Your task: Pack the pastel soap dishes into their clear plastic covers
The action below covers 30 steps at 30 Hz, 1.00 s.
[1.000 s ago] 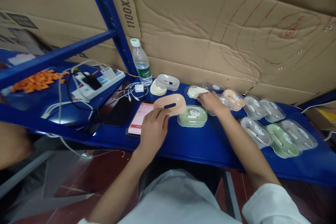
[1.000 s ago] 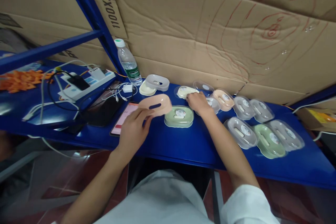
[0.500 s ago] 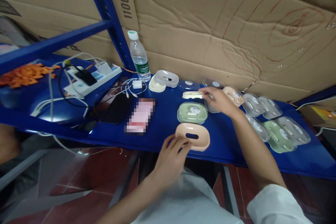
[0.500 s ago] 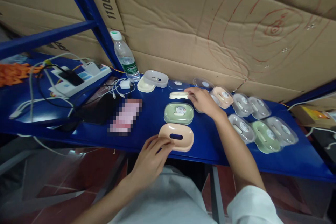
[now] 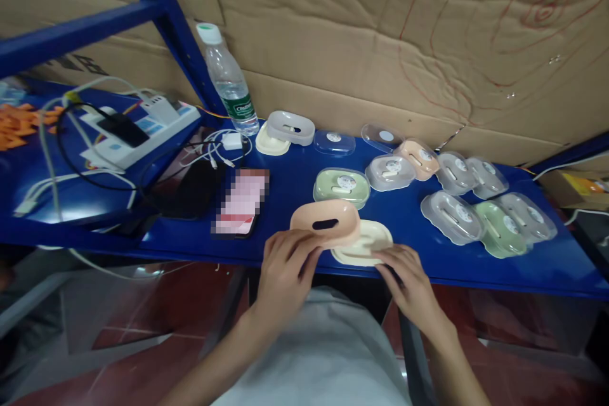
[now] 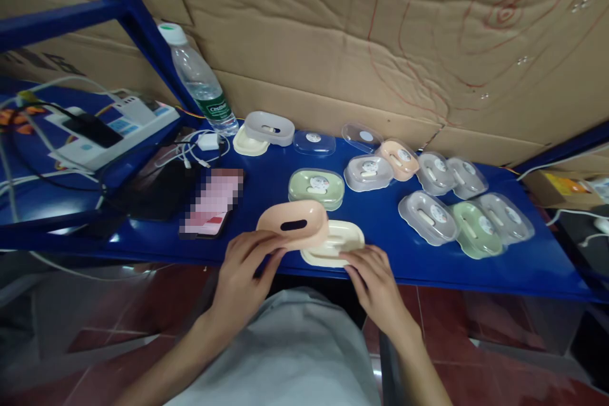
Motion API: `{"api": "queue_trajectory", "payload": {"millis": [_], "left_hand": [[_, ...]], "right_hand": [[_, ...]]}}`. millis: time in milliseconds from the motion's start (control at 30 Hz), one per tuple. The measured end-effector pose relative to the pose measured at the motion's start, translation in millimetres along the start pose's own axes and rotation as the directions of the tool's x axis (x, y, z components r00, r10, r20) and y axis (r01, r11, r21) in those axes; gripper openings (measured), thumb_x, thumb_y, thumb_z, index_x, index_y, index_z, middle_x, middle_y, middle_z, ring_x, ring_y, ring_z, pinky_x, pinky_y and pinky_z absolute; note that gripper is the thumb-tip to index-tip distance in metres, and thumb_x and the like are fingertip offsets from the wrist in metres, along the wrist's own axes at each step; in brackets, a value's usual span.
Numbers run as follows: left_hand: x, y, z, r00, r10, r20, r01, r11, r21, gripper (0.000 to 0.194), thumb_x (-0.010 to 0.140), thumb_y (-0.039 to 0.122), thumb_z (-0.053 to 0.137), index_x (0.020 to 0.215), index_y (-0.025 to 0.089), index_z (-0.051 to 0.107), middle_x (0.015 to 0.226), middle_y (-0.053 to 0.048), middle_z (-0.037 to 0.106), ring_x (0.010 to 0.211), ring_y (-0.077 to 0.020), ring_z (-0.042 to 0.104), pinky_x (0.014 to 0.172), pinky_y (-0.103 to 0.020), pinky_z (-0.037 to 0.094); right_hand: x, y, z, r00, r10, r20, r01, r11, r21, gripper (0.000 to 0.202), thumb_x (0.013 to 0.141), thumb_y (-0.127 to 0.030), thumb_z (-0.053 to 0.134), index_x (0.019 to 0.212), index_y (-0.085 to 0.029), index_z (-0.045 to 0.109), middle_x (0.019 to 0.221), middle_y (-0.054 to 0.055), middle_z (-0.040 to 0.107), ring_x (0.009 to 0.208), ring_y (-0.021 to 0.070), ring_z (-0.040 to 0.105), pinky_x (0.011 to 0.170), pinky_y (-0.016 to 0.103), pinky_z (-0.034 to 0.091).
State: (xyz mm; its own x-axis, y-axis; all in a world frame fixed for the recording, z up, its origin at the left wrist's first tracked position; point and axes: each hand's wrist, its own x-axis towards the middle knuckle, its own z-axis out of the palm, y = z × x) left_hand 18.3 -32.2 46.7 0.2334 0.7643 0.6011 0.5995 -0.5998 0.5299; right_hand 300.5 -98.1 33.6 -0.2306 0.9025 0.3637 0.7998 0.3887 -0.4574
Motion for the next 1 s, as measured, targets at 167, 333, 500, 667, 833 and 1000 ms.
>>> {"api": "queue_trajectory", "payload": {"millis": [167,333,500,667,833,1000], "left_hand": [[-2,16,18.8,0.979,0.104,0.173,-0.108,0.994,0.014,0.027,0.103,0.010,0.056,0.122,0.024,0.069,0.115,-0.007,0.077,0.108,-0.0231,0.072,0.100,-0.043,0.050],[-3,17,26.4,0.929,0.229,0.289,-0.254,0.966,0.051,0.037,0.100,0.007,0.054,0.131,0.021,0.068,0.121,-0.010,0.076,0.114,-0.0267,0.071,0.104,-0.048,0.050],[-1,4,24.1,0.896,0.286,0.340,-0.318,0.947,0.041,0.044,0.100,0.002,0.049,0.134,0.023,0.066,0.126,-0.009,0.076,0.120,-0.0235,0.070,0.107,-0.043,0.048],[-4,-6,20.0,0.890,0.322,0.322,-0.359,0.931,0.060,0.037,0.103,0.004,0.050,0.132,0.020,0.065,0.124,-0.010,0.077,0.116,-0.0235,0.071,0.100,-0.042,0.046],[-6,-14,13.4,0.897,0.280,0.343,-0.319,0.946,0.063,0.032,0.103,0.006,0.053,0.129,0.022,0.066,0.122,-0.009,0.076,0.112,-0.0235,0.071,0.097,-0.042,0.048],[-5,-19,8.4,0.932,0.202,0.300,-0.208,0.978,-0.015,0.023,0.100,0.015,0.064,0.122,0.023,0.068,0.142,-0.014,0.064,0.141,-0.0315,0.058,0.113,-0.049,0.049]], "right_hand": [[11,3,10,0.989,0.001,-0.145,-0.006,0.999,-0.033,0.068,0.096,-0.034,0.076,0.157,-0.043,0.047,0.148,0.015,0.057,0.140,0.0375,0.060,0.108,0.061,0.061],[17,13,5,0.997,-0.073,0.035,0.075,0.995,-0.066,0.067,0.102,-0.029,0.068,0.162,-0.046,0.043,0.164,0.008,0.051,0.153,0.0365,0.049,0.117,0.064,0.054],[18,8,8,0.993,-0.116,0.034,0.118,0.990,-0.072,0.069,0.102,-0.024,0.066,0.163,-0.044,0.042,0.158,0.005,0.059,0.151,0.0342,0.052,0.117,0.064,0.053],[24,1,10,0.979,-0.180,0.097,0.189,0.978,-0.089,0.062,0.105,-0.021,0.061,0.162,-0.041,0.045,0.154,0.004,0.063,0.148,0.0312,0.056,0.119,0.062,0.051],[45,1,-5,0.950,-0.269,0.161,0.277,0.961,-0.025,0.047,0.106,-0.026,0.060,0.153,-0.034,0.058,0.147,0.005,0.069,0.144,0.0271,0.060,0.120,0.054,0.052],[151,29,-25,0.985,-0.171,0.031,0.171,0.985,-0.009,0.039,0.112,-0.028,0.045,0.144,-0.028,0.067,0.147,0.006,0.069,0.144,0.0243,0.059,0.126,0.050,0.043]]}}
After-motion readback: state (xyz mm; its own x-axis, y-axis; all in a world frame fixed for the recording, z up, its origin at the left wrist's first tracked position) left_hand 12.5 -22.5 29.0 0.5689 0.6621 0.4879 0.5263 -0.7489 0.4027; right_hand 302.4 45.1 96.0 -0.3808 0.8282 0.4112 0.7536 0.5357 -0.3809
